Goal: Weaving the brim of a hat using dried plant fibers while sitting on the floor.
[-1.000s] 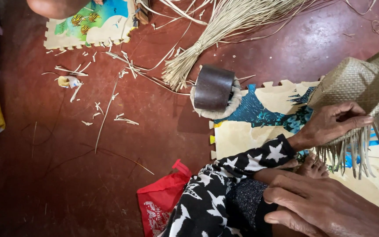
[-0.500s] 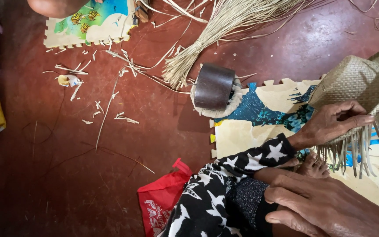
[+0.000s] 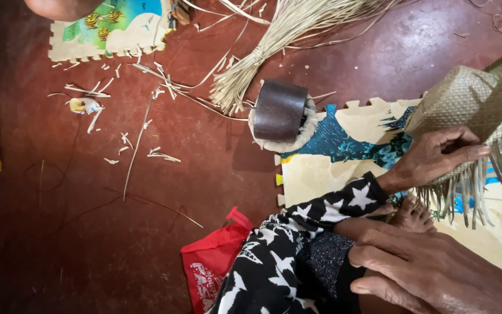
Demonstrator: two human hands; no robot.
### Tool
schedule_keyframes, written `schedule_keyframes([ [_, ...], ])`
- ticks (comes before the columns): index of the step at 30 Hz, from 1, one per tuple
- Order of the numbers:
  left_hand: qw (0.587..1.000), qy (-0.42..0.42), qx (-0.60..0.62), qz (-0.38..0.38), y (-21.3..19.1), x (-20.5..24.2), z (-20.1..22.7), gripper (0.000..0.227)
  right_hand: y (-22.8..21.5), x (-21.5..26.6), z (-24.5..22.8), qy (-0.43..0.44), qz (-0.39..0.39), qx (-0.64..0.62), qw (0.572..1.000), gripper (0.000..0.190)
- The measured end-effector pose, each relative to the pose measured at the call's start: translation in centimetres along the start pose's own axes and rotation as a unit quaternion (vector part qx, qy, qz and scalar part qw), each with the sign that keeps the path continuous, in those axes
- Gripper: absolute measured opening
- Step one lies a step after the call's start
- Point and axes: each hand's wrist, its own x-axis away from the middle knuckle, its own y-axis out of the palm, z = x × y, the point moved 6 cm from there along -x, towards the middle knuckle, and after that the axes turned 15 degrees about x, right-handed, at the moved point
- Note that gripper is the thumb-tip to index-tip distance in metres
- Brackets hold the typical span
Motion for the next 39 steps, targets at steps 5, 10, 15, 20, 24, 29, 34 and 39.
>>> schedule_keyframes([
  [5,1.000,-0.010,0.002,0.001,-0.3,-0.1,-0.7,0.018,-0.8,-0.1,-0.8,-0.045,0.056,0.016,0.997,0.019],
  [10,1.000,-0.006,-0.001,0.004,-0.4,0.1,-0.7,0.018,-1.0,-0.2,-0.9,-0.053,0.068,0.024,0.996,0.019],
  [15,1.000,-0.025,-0.003,0.013,-0.5,0.0,-1.0,0.020,-1.0,-0.2,-1.0,-0.060,0.068,0.025,0.996,0.021],
  [20,0.999,-0.042,-0.016,0.017,-0.5,0.1,-1.0,0.021,-0.3,-0.1,-0.4,-0.018,0.016,-0.004,1.000,0.022],
  [24,0.999,-0.049,-0.016,0.018,-0.5,0.0,-0.7,0.022,-1.2,-0.2,-0.9,-0.049,0.075,0.034,0.995,0.020],
  [29,0.995,-0.001,-0.080,0.054,-1.7,-0.3,-4.1,0.013,-0.4,3.0,0.5,-0.073,0.166,0.133,0.974,0.037],
  [34,0.985,-0.097,-0.128,0.069,-0.9,-0.2,-0.3,0.010,-5.3,5.1,4.9,0.258,0.294,0.096,0.915,0.026],
  [39,0.996,-0.046,-0.077,0.028,-0.3,-0.5,1.3,0.010,-5.6,7.4,8.0,0.290,0.410,0.067,0.862,0.014],
])
